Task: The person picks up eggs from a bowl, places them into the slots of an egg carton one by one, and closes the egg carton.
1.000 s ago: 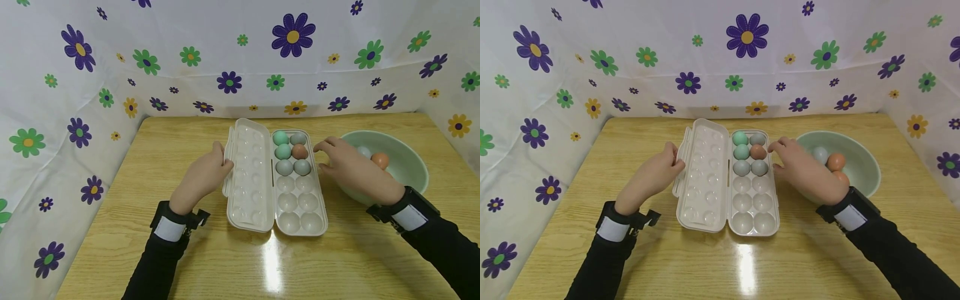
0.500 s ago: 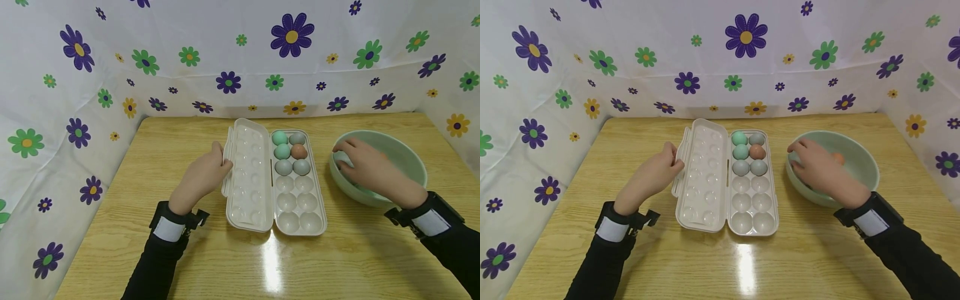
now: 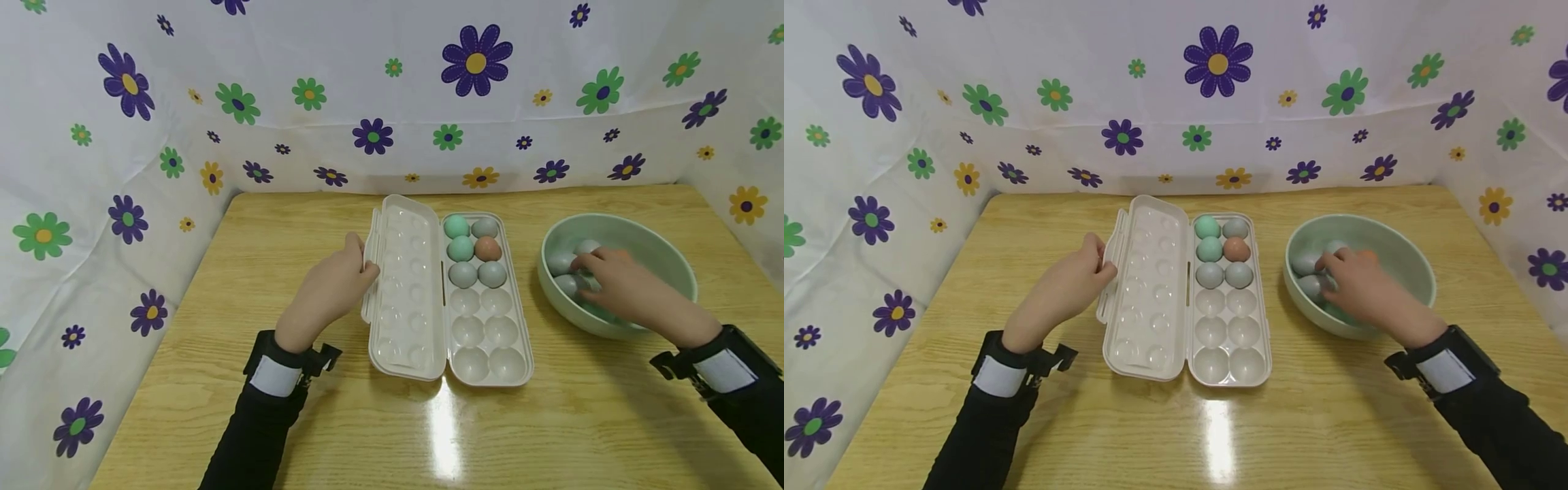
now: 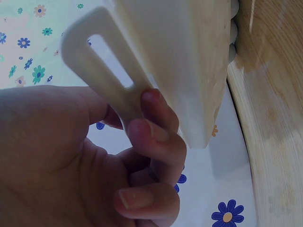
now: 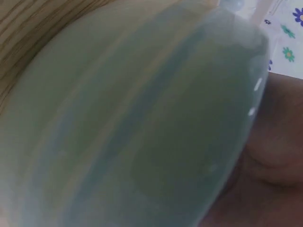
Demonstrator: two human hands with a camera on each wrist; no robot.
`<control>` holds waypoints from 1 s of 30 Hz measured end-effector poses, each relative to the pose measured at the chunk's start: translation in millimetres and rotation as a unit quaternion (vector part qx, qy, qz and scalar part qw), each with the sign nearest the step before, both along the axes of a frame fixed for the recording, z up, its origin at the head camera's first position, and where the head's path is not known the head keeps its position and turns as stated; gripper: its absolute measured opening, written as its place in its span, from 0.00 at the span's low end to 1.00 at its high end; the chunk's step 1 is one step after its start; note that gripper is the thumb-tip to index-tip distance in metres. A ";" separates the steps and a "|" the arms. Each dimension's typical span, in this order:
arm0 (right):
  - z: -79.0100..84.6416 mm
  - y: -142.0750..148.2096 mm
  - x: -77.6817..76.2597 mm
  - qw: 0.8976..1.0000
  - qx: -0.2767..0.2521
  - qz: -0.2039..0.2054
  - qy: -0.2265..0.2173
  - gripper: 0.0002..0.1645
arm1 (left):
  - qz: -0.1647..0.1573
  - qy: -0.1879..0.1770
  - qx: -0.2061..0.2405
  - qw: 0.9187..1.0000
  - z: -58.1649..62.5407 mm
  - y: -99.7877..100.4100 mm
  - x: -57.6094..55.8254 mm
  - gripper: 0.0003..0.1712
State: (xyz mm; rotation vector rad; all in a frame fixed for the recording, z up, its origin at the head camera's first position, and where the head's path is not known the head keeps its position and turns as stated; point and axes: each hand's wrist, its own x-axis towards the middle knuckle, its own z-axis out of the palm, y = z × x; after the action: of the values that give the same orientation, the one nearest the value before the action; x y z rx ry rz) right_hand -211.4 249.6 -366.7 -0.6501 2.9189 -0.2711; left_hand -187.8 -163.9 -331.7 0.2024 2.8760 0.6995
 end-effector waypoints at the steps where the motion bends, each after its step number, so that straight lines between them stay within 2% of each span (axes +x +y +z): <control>1: -1.7 1.3 -0.1 1.000 0.002 0.001 -0.003 0.21 | 0.001 -0.001 0.001 1.000 -0.3 -0.1 0.1 0.19; 7: -7.4 0.6 -0.1 1.000 0.001 0.007 -0.022 0.25 | 0.002 0.001 0.001 1.000 -0.4 -0.7 0.6 0.19; 17: -9.7 -8.0 -2.0 0.999 0.003 0.044 0.003 0.24 | 0.002 0.004 0.002 1.000 -0.5 -2.0 0.4 0.19; 30: -16.3 -12.1 -8.0 0.999 -0.034 0.022 0.002 0.20 | 0.002 -0.003 -0.003 1.000 -3.5 0.0 0.0 0.20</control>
State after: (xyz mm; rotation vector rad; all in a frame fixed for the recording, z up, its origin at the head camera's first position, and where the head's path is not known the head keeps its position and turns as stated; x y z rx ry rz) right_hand -219.4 237.5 -383.0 -0.7257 2.9057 -0.3647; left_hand -187.9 -163.9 -335.2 0.1935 2.8722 0.6922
